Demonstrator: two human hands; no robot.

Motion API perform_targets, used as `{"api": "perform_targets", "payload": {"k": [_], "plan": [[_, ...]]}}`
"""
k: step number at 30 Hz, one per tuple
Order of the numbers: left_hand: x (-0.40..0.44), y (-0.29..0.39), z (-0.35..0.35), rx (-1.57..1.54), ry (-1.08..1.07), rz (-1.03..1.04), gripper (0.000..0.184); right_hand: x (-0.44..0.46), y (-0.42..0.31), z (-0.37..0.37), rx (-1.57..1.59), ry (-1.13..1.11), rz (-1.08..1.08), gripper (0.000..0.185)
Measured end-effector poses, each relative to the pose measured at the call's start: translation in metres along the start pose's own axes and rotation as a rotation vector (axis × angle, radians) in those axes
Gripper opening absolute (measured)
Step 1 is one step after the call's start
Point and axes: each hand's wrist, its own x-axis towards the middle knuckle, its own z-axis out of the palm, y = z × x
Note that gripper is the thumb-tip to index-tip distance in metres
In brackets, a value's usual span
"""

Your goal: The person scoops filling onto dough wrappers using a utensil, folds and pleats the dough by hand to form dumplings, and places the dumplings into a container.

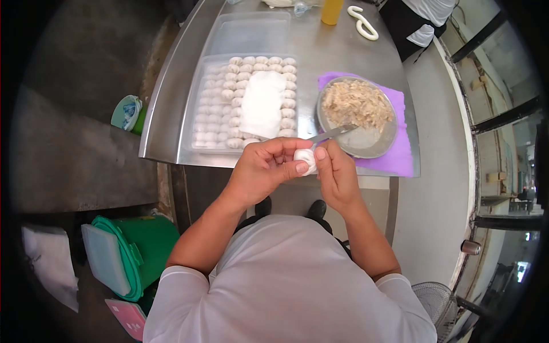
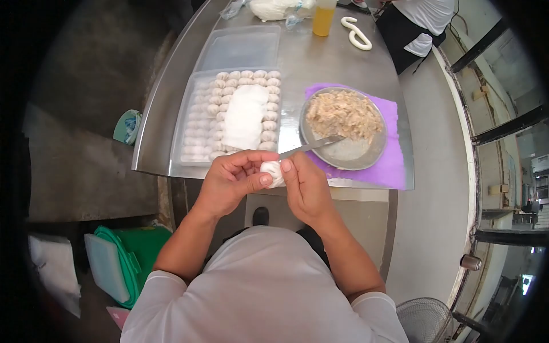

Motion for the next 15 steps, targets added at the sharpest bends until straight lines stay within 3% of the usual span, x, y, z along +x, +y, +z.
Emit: {"api": "perform_targets", "payload": {"k": [8,10,15], "plan": [[-0.021,0.016,-0.071,-0.092,0.001,0.009,0.037,0.013,-0.020,0.083,0.236,0.057,0.196,0.029],[-0.022,0.017,-0.083,-0.147,-0.006,0.021,0.037,0.021,-0.024,0.096,0.498,0.062,0.241,0.029],[-0.026,0.023,-0.098,-0.168,0.020,0.059,0.037,0.028,-0.023,0.120,0.309,0.044,0.236,0.030]]}}
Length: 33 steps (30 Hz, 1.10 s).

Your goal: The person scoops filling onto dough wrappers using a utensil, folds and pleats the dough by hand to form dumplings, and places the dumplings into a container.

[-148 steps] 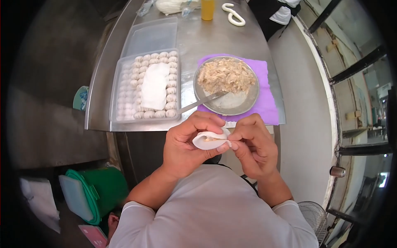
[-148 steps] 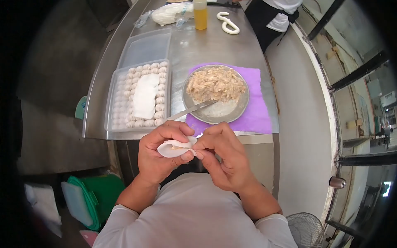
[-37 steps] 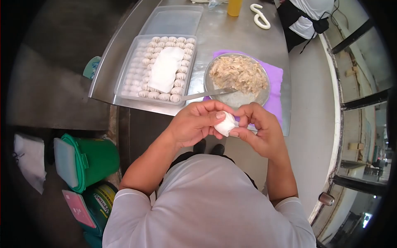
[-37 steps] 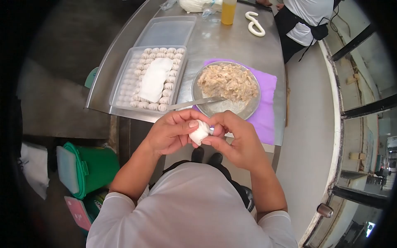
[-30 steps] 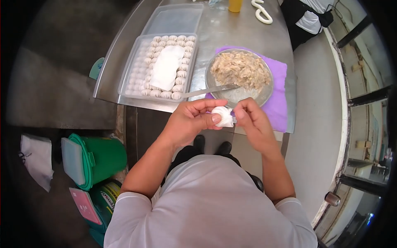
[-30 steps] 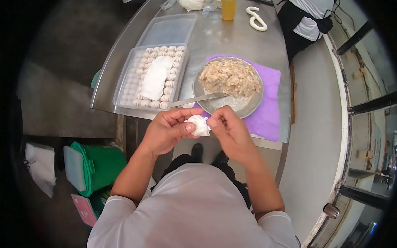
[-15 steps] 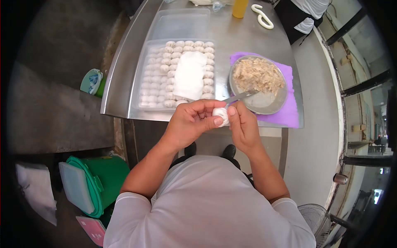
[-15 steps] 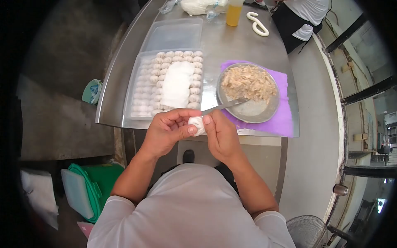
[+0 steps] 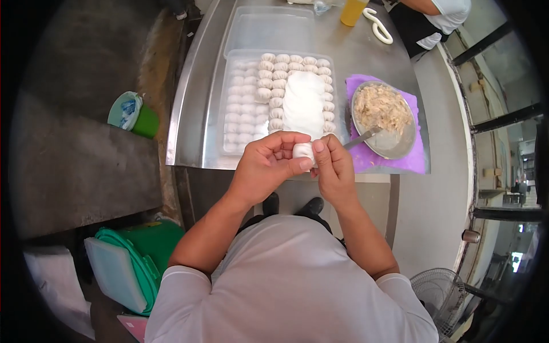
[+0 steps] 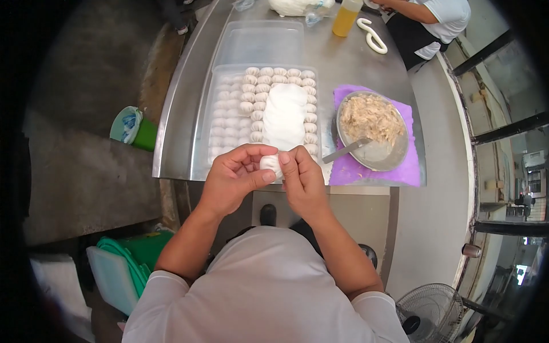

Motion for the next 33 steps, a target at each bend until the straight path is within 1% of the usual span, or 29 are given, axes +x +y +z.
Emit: {"api": "perform_targets", "payload": {"k": [1,5,7,8,10,11,12,13,14,16,17,18,19,20,21,23,24,26,27,29,30,32,33], "plan": [[-0.001,0.000,-0.002,0.001,0.008,0.002,0.037,0.001,0.002,0.005,-0.024,0.010,-0.037,0.030],[-0.006,-0.001,-0.014,-0.029,0.032,0.023,0.032,0.004,0.014,0.017,-0.048,0.013,-0.074,0.031],[-0.009,-0.003,-0.023,-0.023,0.035,0.029,0.032,0.005,0.015,0.022,-0.036,0.003,-0.021,0.031],[-0.010,-0.004,-0.028,0.035,0.045,0.029,0.033,0.006,0.015,0.025,-0.036,-0.002,-0.019,0.031],[-0.010,-0.002,-0.038,0.097,0.059,0.034,0.034,0.009,0.014,0.029,-0.029,-0.022,0.068,0.030],[-0.006,0.002,-0.045,0.161,0.118,0.045,0.034,0.012,0.014,0.030,-0.028,-0.025,0.067,0.030],[-0.002,0.006,-0.053,0.224,0.177,0.055,0.035,0.017,0.014,0.029,0.079,-0.007,0.119,0.029],[0.008,0.006,-0.067,0.411,0.259,0.101,0.035,0.022,0.013,0.027,0.186,0.011,0.172,0.029],[0.016,0.010,-0.081,0.613,0.307,0.089,0.033,0.029,0.015,0.024,0.184,0.004,0.172,0.029],[0.029,0.017,-0.099,0.802,0.310,0.116,0.032,0.045,0.018,0.015,-0.187,-0.076,-0.013,0.026],[0.032,0.020,-0.101,0.803,0.310,0.117,0.032,0.053,0.014,0.010,-0.425,-0.091,-0.066,0.017],[0.036,0.023,-0.099,0.887,0.348,0.129,0.033,0.066,0.013,0.012,-0.426,-0.090,-0.067,0.017],[0.039,0.025,-0.099,0.969,0.385,0.142,0.034,0.080,0.012,0.014,-0.655,-0.077,-0.229,0.013],[0.042,0.025,-0.101,0.963,0.385,0.145,0.034,0.093,0.010,0.017,-0.884,-0.065,-0.393,0.010],[0.045,0.022,-0.104,0.999,0.386,0.131,0.036,0.105,0.010,0.021,-0.888,-0.069,-0.395,0.010],[0.052,0.015,-0.113,1.032,0.397,0.115,0.037,0.128,0.017,0.032,-0.950,-0.189,-0.596,0.015],[0.055,0.010,-0.118,1.064,0.371,0.151,0.037,0.138,0.023,0.033,-0.949,-0.194,-0.597,0.015],[0.056,0.006,-0.120,1.092,0.349,0.183,0.036,0.152,0.036,0.034,-1.155,-0.287,-0.597,0.018],[0.057,0.006,-0.118,1.101,0.346,0.184,0.034,0.156,0.037,0.032,-1.243,-0.322,-0.551,0.021],[0.061,0.006,-0.115,1.087,0.317,0.168,0.028,0.157,0.040,0.027,-1.239,-0.315,-0.537,0.021],[0.065,0.003,-0.117,1.086,0.319,0.164,0.028,0.156,0.041,0.025,-1.236,-0.301,-0.520,0.020],[0.074,-0.008,-0.120,1.201,0.260,0.284,0.026,0.153,0.042,0.021,-1.230,-0.275,-0.529,0.021],[0.079,-0.013,-0.119,1.218,0.237,0.289,0.027,0.152,0.042,0.020,-1.218,-0.269,-0.500,0.021]]}}
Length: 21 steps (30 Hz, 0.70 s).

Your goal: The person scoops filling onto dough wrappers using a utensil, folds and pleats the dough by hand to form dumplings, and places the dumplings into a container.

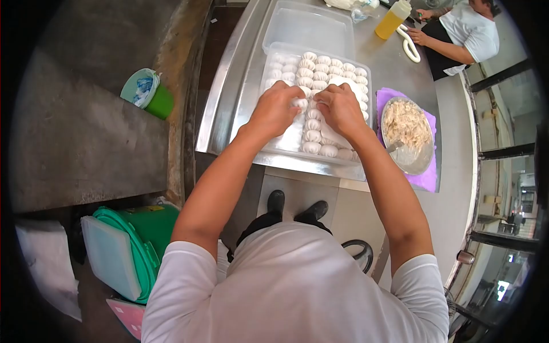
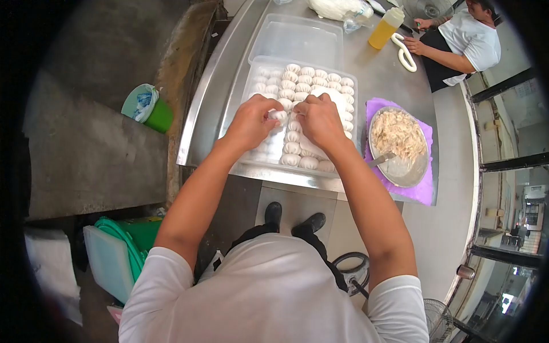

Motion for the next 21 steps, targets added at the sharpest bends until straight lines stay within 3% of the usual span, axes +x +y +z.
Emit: {"api": "perform_targets", "payload": {"k": [4,8,13,17,21], "plan": [[0.008,-0.006,0.017,0.031,-0.010,-0.015,0.028,-0.001,0.001,0.002,0.035,0.001,0.035,0.021],[0.006,-0.006,0.019,0.061,-0.042,0.027,0.041,-0.004,0.004,0.003,0.052,0.006,0.023,0.023],[0.009,0.001,0.016,0.152,-0.043,-0.111,0.048,-0.006,0.026,-0.017,0.351,0.239,0.190,0.022],[0.019,0.001,0.023,0.119,-0.085,-0.156,0.045,-0.012,0.061,-0.037,0.460,0.214,0.367,0.019],[0.016,0.007,0.024,0.162,-0.062,-0.154,0.049,-0.014,0.070,-0.044,0.444,0.122,0.396,0.015]]}}
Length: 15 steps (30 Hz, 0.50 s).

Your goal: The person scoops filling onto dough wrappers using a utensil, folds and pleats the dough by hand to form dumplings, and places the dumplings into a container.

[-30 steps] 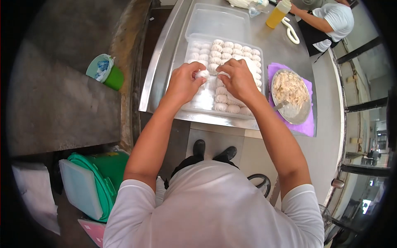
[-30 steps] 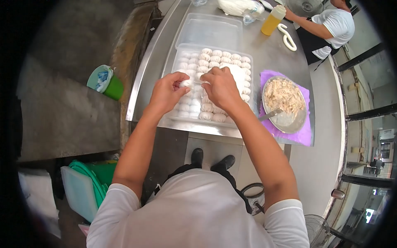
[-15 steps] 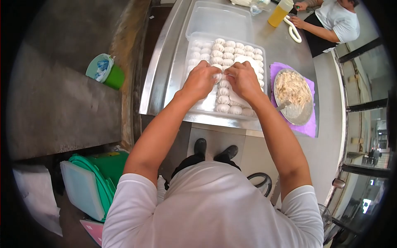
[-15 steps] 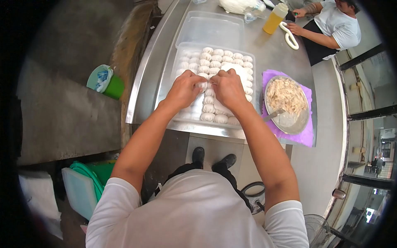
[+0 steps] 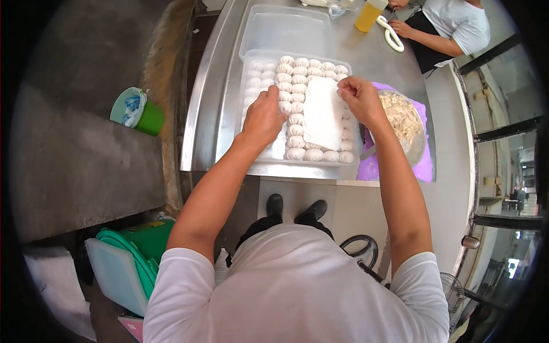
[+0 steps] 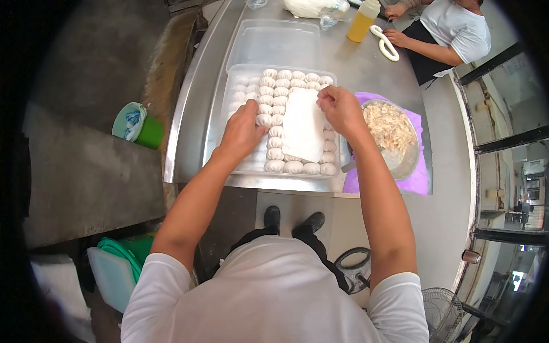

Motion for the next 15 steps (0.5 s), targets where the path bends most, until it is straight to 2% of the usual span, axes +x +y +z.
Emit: {"api": "perform_targets", "payload": {"k": [1,3,4,6,7,9,15], "plan": [[-0.005,0.002,-0.003,-0.001,0.001,0.002,0.049,0.000,-0.002,-0.002,-0.002,0.002,-0.001,0.015],[-0.018,0.005,-0.013,0.079,0.153,0.082,0.057,0.000,-0.010,-0.002,-0.062,-0.182,0.037,0.014],[-0.023,0.005,-0.018,0.081,0.154,0.085,0.057,0.002,-0.011,0.001,-0.062,-0.179,0.035,0.014],[-0.033,0.003,-0.026,-0.169,0.143,-0.016,0.058,0.006,-0.015,0.007,-0.061,-0.281,0.071,0.021],[-0.039,0.002,-0.028,-0.168,0.145,-0.014,0.058,0.006,-0.022,0.009,-0.078,-0.283,0.073,0.022],[-0.053,0.001,-0.030,-0.279,0.224,0.023,0.045,0.011,-0.019,0.013,-0.119,-0.305,0.038,0.022],[-0.077,-0.012,-0.023,-0.451,0.313,-0.020,0.028,0.015,-0.023,0.012,-0.206,-0.346,-0.042,0.024]]}}
